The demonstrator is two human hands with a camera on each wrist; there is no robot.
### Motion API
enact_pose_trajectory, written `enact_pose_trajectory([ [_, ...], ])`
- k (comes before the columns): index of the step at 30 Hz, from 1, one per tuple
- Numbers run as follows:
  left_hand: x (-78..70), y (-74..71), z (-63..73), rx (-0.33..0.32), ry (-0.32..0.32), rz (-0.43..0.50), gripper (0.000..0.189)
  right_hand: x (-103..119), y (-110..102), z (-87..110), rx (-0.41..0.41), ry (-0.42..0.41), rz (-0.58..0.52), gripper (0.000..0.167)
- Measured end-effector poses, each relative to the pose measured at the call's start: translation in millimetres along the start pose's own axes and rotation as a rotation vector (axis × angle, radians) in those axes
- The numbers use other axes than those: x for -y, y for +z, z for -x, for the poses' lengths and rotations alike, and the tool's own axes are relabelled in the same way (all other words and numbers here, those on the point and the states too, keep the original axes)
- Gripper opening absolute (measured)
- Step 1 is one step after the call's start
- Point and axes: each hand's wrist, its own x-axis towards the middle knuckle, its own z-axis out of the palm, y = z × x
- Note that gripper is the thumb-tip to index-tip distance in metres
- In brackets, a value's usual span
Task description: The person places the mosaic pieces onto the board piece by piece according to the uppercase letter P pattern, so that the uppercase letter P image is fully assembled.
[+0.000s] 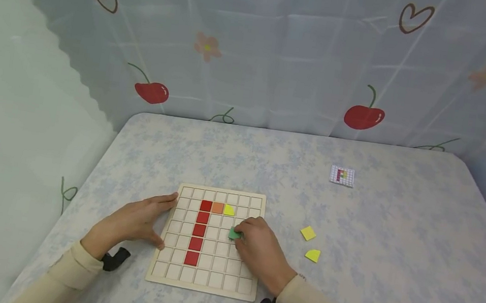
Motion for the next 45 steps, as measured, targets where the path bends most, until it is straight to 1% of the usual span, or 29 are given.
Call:
enact_pose_trajectory([
  [6, -0.2, -0.1, 0.2, -0.001, -0.006, 0.009, 0.106, 7.8, 16.3, -11.6, 0.037, -0.074, -0.029, 0.015],
  [10, -0.7, 0.0, -0.6, -0.001, 0.003, 0.007, 0.106, 11.3, 22.8, -16.6, 0.07, -0.087, -0.04, 0.014],
  [13, -1.1, -0.1, -0.8, -0.007, 0.004, 0.003, 0.106, 13.8, 24.5, -19.7, 0.091, -0.096, -0.046, 0.014],
  [16, -1.2, 0.4, -0.8, -0.012, -0.004, 0.001, 0.107, 16.0, 25.8, -22.0, 0.093, -0.119, -0.034, 0.014],
  [21, -0.9, 2.0, 0.8, 0.006, -0.023, -0.002, 0.107, 21.1, 30.0, -23.1, 0.105, -0.147, -0.008, 0.015],
  [23, -0.9, 1.9, 2.2, 0.006, -0.021, -0.001, 0.107, 22.8, 31.5, -23.2, 0.106, -0.163, 0.011, 0.014],
  [27, -0.8, 1.2, 2.7, -0.015, -0.002, 0.008, 0.107, 24.0, 31.3, -23.2, 0.095, -0.197, 0.039, 0.012],
  [30, -0.9, 0.0, 1.9, -0.019, 0.002, 0.014, 0.106, 22.7, 28.8, -22.3, 0.095, -0.208, 0.037, 0.015],
  [32, -1.0, 0.1, 2.0, -0.013, -0.007, 0.016, 0.106, 21.0, 27.4, -19.9, 0.093, -0.211, 0.023, 0.018],
  [36, -0.2, 0.9, 1.5, -0.006, -0.029, 0.014, 0.107, 15.0, 20.3, -13.0, 0.053, -0.198, -0.002, 0.025],
  [38, 0.3, 1.2, 1.2, -0.005, -0.029, 0.011, 0.107, 10.0, 13.7, -7.7, 0.024, -0.167, 0.002, 0.026],
  [43, 1.0, 0.3, 0.4, -0.002, -0.011, 0.004, 0.106, -10.4, -8.8, 11.2, -0.033, -0.046, 0.081, 0.028],
  [45, 1.6, -0.8, 0.3, 0.001, -0.014, 0.005, 0.106, -20.3, -18.7, 20.0, -0.054, -0.013, 0.117, 0.029],
])
